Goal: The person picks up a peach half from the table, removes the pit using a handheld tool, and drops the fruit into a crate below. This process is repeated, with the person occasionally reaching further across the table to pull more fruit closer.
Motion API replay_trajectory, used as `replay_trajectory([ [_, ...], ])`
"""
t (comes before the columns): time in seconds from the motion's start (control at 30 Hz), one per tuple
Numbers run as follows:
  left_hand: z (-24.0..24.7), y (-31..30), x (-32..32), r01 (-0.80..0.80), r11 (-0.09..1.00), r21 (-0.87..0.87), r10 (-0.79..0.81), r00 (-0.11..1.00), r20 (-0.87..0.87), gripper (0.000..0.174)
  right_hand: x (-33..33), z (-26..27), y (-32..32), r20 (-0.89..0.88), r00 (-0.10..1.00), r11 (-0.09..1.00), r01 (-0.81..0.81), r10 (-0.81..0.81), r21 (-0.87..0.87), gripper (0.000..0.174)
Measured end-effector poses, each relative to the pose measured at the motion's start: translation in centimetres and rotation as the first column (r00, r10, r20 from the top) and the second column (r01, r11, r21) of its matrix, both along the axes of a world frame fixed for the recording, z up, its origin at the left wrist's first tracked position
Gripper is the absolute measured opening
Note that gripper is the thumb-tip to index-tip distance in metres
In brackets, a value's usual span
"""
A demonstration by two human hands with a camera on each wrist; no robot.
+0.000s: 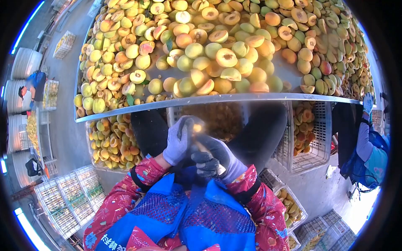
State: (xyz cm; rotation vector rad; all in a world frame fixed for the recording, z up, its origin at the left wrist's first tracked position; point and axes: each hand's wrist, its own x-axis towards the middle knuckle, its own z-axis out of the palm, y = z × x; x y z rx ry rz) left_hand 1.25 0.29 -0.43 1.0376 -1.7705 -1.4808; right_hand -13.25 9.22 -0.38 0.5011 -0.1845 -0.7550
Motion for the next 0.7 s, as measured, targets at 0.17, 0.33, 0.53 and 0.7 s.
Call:
replay_trajectory([
  [0.17,-1.6,0.0,0.8,-0.005,0.949,0.314,0.041,0.993,-0.106,0.031,0.0,-1.0,0.0,0.075,0.997,0.999,-0.003,0.006,-0.033,0.048],
  [0.33,-1.7,-0.6,0.5,0.122,0.969,-0.215,-0.128,0.992,-0.018,0.029,0.1,-0.3,0.6,-0.084,0.996,0.996,-0.027,0.035,0.086,0.049],
  [0.53,-2.7,-0.9,0.8,0.070,0.890,-0.450,-0.074,0.997,0.010,0.044,1.0,0.0,-0.2,0.013,0.996,0.996,0.092,-0.092,-0.017,0.046],
  [0.7,-0.4,-1.4,3.5,-0.208,0.801,-0.561,0.366,0.912,0.185,0.039,0.9,0.6,-1.3,-0.143,0.971,0.980,0.185,-0.194,-0.076,0.042],
])
